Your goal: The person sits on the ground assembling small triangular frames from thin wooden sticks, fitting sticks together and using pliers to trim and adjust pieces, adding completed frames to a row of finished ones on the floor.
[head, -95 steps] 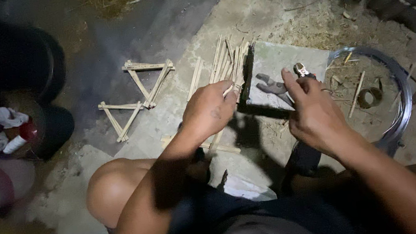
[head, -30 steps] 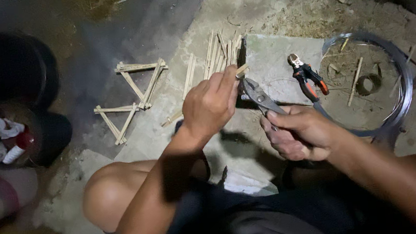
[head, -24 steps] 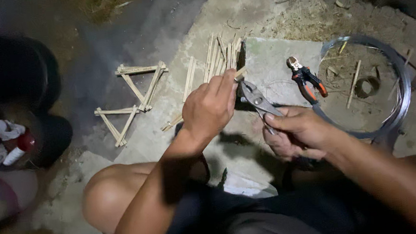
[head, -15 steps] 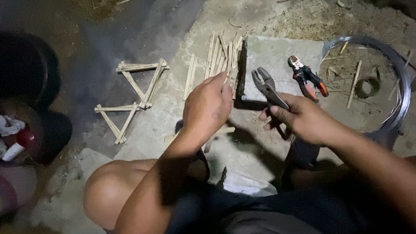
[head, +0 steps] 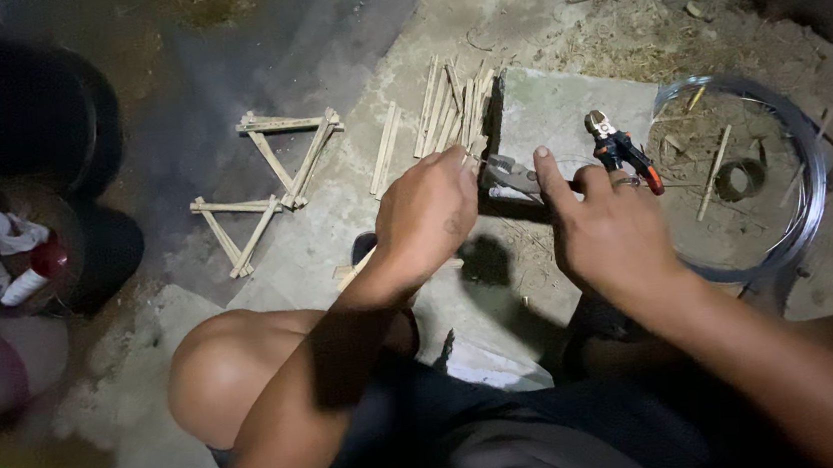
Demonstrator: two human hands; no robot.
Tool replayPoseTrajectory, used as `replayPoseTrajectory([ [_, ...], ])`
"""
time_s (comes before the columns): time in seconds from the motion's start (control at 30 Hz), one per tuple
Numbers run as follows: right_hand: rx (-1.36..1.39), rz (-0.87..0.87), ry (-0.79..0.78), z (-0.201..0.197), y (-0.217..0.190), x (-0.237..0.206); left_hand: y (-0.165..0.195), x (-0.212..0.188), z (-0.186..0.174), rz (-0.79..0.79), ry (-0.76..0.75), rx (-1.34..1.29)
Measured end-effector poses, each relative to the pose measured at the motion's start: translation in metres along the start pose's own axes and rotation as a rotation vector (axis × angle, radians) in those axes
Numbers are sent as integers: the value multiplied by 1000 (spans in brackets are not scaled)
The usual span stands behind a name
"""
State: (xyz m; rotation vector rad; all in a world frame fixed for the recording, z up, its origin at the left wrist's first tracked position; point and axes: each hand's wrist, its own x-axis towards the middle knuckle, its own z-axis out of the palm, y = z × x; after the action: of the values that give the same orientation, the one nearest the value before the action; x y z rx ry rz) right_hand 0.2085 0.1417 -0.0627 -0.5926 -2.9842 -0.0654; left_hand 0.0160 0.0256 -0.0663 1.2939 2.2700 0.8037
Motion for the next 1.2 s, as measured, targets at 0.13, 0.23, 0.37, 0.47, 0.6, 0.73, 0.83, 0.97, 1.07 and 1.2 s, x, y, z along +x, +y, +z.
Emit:
replayPoseTrajectory([
  [0.13,-9,-43,47,0,0,1,2,-1,0,-17,9,11],
  [0.23,-23,-37,41,-2,0,2,1,-1,0,-6,-1,15],
  [0.37,-42,-50,27,2,1,0,-2,-1,1,47,30,27],
  [0.47,4,-67,17,11,3,-2,-4,-2,4,46,-15,53],
  [0.6,398,95,-249,22,8,1,-3,-4,7,53,-18,124],
  [0.73,1404,475,-694,23,18,4,0,-6,6,128,69,107],
  [0.83,2091,611,-826,18,22,1,-2,-7,5,149,87,40],
  [0.97,1955,715,-882,19,25,0,-13,-1,8,117,28,-57],
  [1.07,1507,511,-836,25,27,3,-28,9,11,-23,15,-210],
  [1.2,1237,459,-445,31,22,0,-38,16,11,-107,22,-458],
])
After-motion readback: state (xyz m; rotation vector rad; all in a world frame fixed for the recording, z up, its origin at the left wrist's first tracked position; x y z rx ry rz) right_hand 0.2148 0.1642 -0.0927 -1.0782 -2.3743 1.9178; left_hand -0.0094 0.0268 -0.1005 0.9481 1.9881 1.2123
